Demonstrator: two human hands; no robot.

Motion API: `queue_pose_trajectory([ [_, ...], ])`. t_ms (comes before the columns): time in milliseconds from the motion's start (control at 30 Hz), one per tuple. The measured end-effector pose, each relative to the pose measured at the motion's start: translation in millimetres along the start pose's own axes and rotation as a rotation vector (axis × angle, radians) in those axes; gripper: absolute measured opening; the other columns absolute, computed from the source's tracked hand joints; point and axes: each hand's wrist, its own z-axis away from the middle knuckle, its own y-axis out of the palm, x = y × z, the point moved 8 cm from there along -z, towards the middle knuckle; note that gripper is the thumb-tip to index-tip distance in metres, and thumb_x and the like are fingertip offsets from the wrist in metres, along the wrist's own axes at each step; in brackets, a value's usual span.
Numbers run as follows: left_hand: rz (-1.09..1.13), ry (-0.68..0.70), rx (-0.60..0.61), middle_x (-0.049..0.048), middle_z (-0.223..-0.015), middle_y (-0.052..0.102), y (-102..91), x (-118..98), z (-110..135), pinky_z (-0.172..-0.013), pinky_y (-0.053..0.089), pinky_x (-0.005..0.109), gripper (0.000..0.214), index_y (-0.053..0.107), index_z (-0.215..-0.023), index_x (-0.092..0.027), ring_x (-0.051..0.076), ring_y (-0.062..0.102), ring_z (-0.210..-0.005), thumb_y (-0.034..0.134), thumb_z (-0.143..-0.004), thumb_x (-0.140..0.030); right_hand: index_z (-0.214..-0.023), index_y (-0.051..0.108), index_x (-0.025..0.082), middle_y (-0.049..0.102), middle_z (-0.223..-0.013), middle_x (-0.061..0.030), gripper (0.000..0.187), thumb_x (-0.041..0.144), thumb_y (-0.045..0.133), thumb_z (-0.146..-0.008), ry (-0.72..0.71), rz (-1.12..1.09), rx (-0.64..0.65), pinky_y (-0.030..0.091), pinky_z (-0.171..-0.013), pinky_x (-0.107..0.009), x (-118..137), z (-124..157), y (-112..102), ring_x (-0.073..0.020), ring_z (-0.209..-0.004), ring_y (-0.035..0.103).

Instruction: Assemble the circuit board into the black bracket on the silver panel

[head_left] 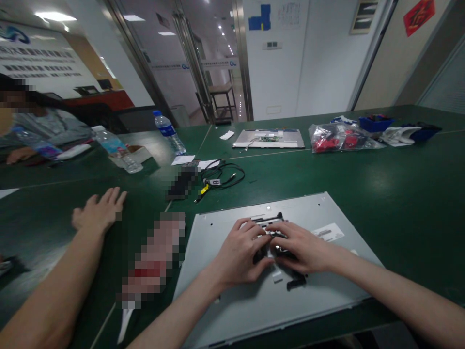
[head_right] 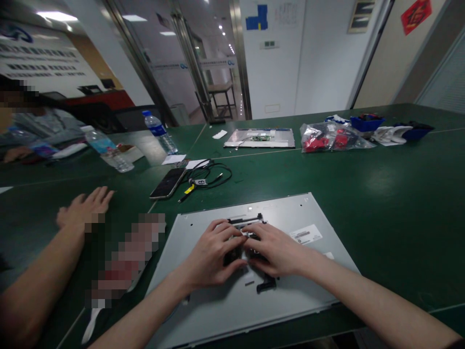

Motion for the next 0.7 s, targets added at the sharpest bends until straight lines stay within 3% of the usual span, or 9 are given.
queue_pose_trajectory([
  [700, -0.017, -0.022, 0.015, 0.0059, -0.100, 0.065, 1.4, 2, 0, -0.100, 0.036, 0.051, 0.035, 0.064, -0.110, -0.022, 0.026, 0.057, -0.097, 0.066, -0.083, -0.044, -0.123, 0.055, 0.022, 0.050, -0.137, -0.0125, 0.034, 0.027, 0.063, -0.090, 0.050, 0.071, -0.093, 0.043, -0.102, -0.049, -11, 5, -11, -0.0273, -0.124, 0.048],
])
